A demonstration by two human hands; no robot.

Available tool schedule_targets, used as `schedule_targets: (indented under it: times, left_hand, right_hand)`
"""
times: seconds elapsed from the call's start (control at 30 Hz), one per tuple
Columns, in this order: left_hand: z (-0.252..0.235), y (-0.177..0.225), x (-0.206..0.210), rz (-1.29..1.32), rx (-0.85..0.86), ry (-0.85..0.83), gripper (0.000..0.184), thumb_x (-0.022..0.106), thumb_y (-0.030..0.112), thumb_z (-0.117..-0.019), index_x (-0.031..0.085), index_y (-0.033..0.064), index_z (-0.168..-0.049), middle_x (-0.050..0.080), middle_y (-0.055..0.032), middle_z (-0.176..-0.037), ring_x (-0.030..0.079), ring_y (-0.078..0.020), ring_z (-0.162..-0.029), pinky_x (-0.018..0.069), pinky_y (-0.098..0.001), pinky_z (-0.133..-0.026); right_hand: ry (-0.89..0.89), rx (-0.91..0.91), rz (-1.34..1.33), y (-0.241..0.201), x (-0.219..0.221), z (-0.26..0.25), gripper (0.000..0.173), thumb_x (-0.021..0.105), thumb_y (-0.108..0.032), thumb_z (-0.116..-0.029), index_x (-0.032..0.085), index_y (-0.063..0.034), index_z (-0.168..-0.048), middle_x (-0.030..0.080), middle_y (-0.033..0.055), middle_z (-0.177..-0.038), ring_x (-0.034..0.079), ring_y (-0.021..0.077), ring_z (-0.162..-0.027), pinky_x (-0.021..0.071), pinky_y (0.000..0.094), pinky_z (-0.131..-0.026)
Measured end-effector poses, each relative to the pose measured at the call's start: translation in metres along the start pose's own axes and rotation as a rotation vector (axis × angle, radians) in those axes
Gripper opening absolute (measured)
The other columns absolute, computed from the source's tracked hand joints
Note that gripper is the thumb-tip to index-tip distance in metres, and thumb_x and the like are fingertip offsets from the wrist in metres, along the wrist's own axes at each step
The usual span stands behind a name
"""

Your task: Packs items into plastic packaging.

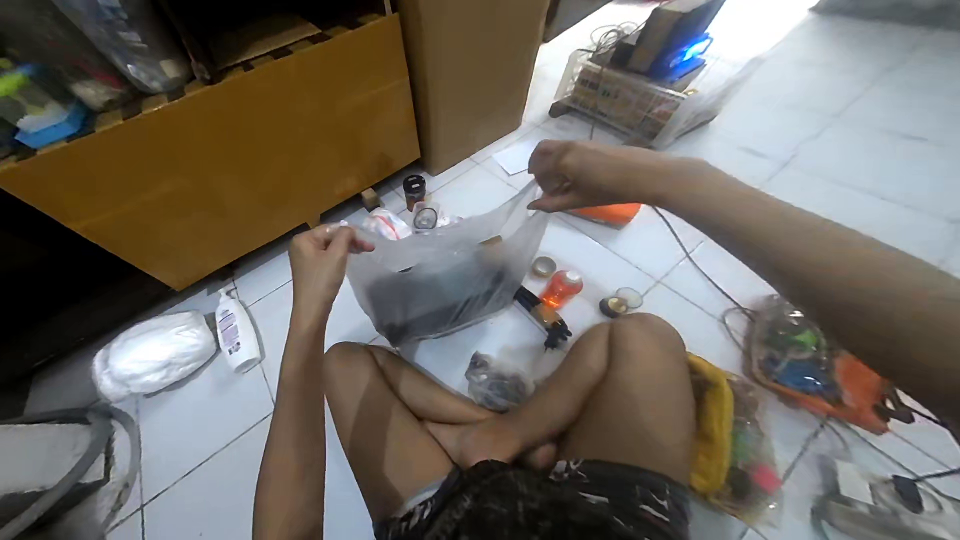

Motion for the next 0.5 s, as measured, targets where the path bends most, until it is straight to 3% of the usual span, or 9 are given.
schedule_targets:
  times: [0.07,0.17,0.23,0.4,0.5]
  left_hand:
    - [0.001,0.001,0.010,-0.036,0.057,-0.045,0.026,0.053,0.010,-0.1032,0.072,-0.0041,-0.094,0.074,-0.0090,-0.091,0.067,-0.0108,-0.083,0.0536,-0.0348,-0.082]
    - [0.004,-0.012,0.030,-0.047,0.072,-0.137,0.024,0.054,0.008,-0.1020,0.074,-0.0050,-0.096,0.075,-0.0154,-0.102,0.069,-0.0219,-0.096,0.0527,-0.0442,-0.090]
    - [0.006,-0.022,0.039,-0.020,0.021,-0.153,0.024,0.055,0.009,-0.1028,0.073,-0.0046,-0.096,0.074,-0.0135,-0.102,0.067,-0.0182,-0.094,0.0517,-0.0395,-0.087]
    - [0.010,-0.023,0.039,-0.003,0.036,-0.197,0.025,0.056,0.014,-0.1038,0.072,-0.0028,-0.096,0.073,-0.0118,-0.101,0.065,-0.0149,-0.091,0.0509,-0.0369,-0.083]
    - [0.008,-0.025,0.036,0.001,0.129,-0.233,0.023,0.058,0.014,-0.1027,0.073,-0.0021,-0.096,0.074,-0.0108,-0.098,0.068,-0.0153,-0.093,0.0525,-0.0378,-0.088]
  right_hand:
    - [-0.051,0.092,0.021,0.002,0.002,0.008,0.034,0.077,-0.007,-0.0894,0.057,0.0066,-0.066,0.062,0.0245,-0.085,0.065,0.0411,-0.089,0.0527,0.0516,-0.077]
    - [-0.159,0.164,0.098,0.002,0.017,0.020,0.028,0.075,-0.009,-0.0924,0.063,0.0091,-0.075,0.063,0.0230,-0.082,0.066,0.0388,-0.081,0.0532,0.0512,-0.073]
    - [-0.191,0.190,0.096,0.004,0.025,0.026,0.027,0.073,-0.010,-0.0945,0.063,0.0093,-0.078,0.062,0.0216,-0.081,0.065,0.0361,-0.077,0.0526,0.0496,-0.071]
    - [-0.162,0.153,0.082,0.008,0.023,0.024,0.032,0.077,-0.005,-0.0898,0.059,0.0061,-0.066,0.059,0.0187,-0.074,0.063,0.0338,-0.072,0.0518,0.0486,-0.066]
    - [-0.200,0.253,0.078,0.011,0.020,0.019,0.027,0.077,-0.007,-0.0914,0.063,0.0057,-0.072,0.061,0.0184,-0.078,0.064,0.0349,-0.076,0.0520,0.0503,-0.070]
Point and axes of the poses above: each hand's wrist, its own z-axis away from the middle knuckle, its own x-axis out of the palm, y = z × x, the point moved 6 cm from there along -z, towards the middle knuckle
